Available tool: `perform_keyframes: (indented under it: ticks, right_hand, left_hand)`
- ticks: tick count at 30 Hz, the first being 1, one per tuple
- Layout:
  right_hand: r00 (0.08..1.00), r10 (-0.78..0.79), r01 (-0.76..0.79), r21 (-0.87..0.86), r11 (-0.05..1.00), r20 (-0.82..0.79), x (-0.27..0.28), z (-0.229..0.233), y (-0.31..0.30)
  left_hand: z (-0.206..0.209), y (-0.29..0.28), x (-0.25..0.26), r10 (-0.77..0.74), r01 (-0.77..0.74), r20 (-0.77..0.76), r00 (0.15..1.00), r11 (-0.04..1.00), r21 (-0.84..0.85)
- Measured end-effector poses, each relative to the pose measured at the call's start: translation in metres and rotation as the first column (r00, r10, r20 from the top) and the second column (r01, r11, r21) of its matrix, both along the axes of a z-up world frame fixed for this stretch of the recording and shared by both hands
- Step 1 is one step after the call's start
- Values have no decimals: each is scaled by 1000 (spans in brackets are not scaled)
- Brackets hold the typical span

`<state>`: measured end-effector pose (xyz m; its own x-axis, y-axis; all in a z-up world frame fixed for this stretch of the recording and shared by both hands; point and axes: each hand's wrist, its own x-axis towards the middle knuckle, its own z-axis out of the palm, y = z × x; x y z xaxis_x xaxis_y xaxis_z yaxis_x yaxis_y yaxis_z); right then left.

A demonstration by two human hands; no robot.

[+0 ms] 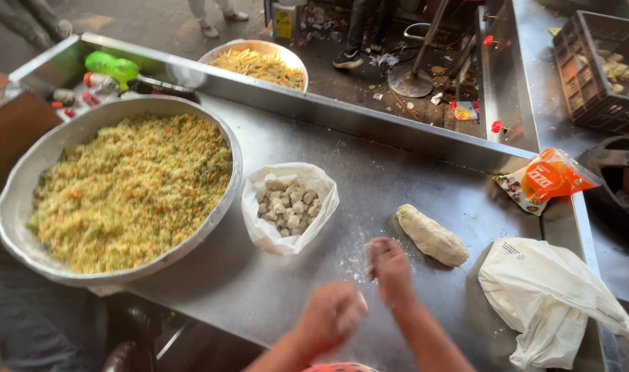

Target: The person rolls a long piece of dough on a metal countertop, repeatedly pinches off small pieces, and shapes them into small balls. The formed balls are placed into a white cloth bag. A large tray of seasoned rice and a bowl of french fries are visible nearby.

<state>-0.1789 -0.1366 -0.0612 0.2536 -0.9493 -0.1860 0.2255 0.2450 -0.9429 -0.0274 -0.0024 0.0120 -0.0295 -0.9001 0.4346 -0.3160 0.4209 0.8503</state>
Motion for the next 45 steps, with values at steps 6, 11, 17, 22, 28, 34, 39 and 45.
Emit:
perform_keyframes:
  ticks: [6, 11, 17, 22, 28, 34, 39, 45]
  right_hand:
    - [886, 344, -385, 80, 919, 311, -35, 35, -6]
    - [760, 233, -607, -533, 590, -607, -1, 90, 39]
    - [754, 145, -624, -629, 463, -641, 2, 135, 29]
    - [830, 179, -543, -692, 475, -529, -4, 113, 34]
    - [950, 77, -231, -514, 826, -304, 9, 30, 5]
    - [958, 232, -265, 207, 942, 169, 32, -20, -81]
    - [878, 443, -478, 285, 831, 181, 95, -11, -98]
    - [876, 476, -465, 125, 876, -73, 149, 8, -111]
  left_hand:
    - [7, -1, 19, 174, 122, -560, 810, 885, 450]
    - [3, -19, 27, 190, -36, -414, 890, 935, 352]
    - [11, -21, 30, -134, 262, -310, 941, 869, 420]
    - [3, -23, 21, -79, 397, -557, 827, 783, 479]
    - [13, -15, 12, 154, -85, -261, 953, 962, 260]
    - [25, 16, 30, 107, 33, -350, 930, 927, 373]
    - [-5, 14, 32, 223, 39, -556, 801, 907, 420]
    - [-32, 22, 29, 261, 116, -635, 727, 865, 489]
